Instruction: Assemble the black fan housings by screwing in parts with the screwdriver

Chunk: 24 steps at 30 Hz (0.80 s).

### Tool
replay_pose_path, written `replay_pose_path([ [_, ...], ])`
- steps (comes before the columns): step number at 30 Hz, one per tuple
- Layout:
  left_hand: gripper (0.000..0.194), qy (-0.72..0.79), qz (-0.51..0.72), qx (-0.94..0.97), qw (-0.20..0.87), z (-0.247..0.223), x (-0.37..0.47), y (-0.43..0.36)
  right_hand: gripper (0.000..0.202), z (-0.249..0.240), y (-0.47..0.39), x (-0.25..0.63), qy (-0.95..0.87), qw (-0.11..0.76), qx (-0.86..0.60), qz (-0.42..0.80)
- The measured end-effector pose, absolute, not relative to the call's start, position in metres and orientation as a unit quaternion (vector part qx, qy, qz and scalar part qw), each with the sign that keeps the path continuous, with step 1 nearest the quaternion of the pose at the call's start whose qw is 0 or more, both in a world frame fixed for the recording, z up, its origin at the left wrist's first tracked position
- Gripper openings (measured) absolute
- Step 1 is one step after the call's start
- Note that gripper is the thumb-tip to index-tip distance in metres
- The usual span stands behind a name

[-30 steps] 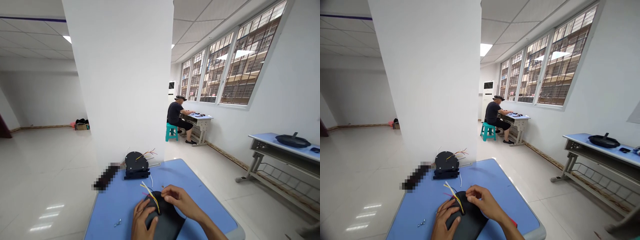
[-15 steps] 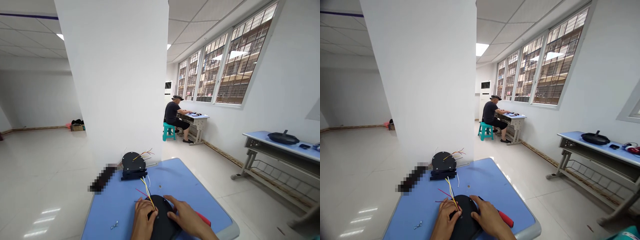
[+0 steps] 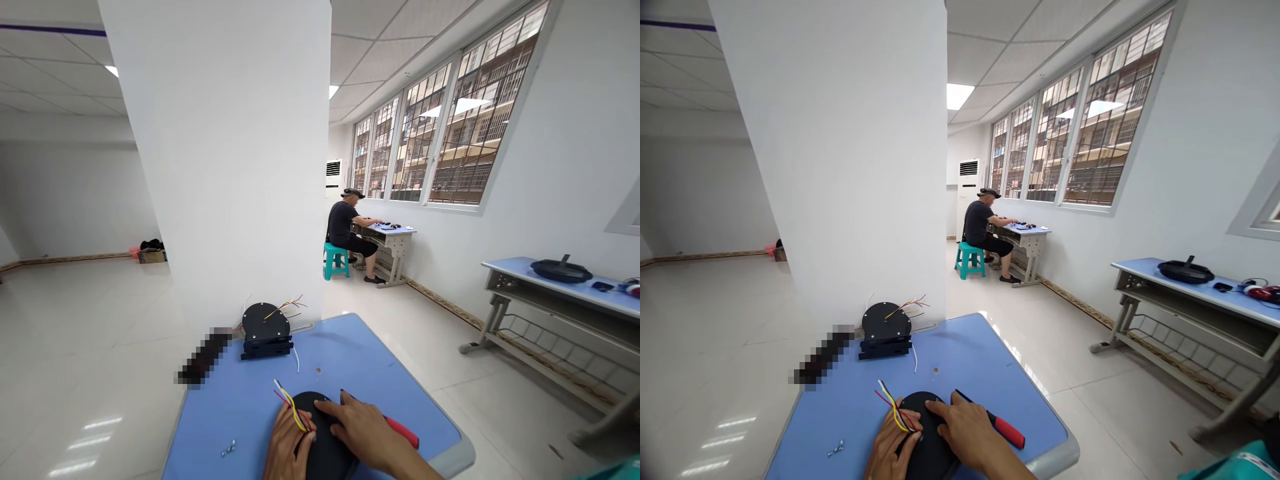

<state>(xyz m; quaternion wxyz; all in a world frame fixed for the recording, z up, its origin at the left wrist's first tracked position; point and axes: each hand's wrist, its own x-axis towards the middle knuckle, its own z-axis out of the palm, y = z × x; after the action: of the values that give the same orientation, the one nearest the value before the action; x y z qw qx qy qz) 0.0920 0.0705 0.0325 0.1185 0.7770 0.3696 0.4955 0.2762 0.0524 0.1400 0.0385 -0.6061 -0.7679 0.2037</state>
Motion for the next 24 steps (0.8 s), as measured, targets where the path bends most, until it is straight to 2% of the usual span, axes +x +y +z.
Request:
replay_pose_path([
  [7, 0.030, 0.453, 0.470, 0.739, 0.168, 0.032, 0.091, 0.070, 0.052, 0.124, 0.043, 0.280, -0.763, 0.059, -0.610, 0.204],
  [14, 0.014, 0.355, 0.466, 0.803, 0.106, 0.053, 0.089, 0.072, 0.049, 0.113, 0.046, 0.275, -0.758, 0.088, -0.621, 0.182],
  [19, 0.020, 0.447, 0.456, 0.755, 0.148, 0.049, 0.091, 0.072, 0.045, 0.106, 0.045, 0.275, -0.751, 0.163, -0.617, 0.169],
  [24, 0.030, 0.472, 0.466, 0.718, 0.210, 0.047, 0.095, 0.068, 0.040, 0.093, 0.049, 0.282, -0.749, 0.255, -0.562, 0.241],
])
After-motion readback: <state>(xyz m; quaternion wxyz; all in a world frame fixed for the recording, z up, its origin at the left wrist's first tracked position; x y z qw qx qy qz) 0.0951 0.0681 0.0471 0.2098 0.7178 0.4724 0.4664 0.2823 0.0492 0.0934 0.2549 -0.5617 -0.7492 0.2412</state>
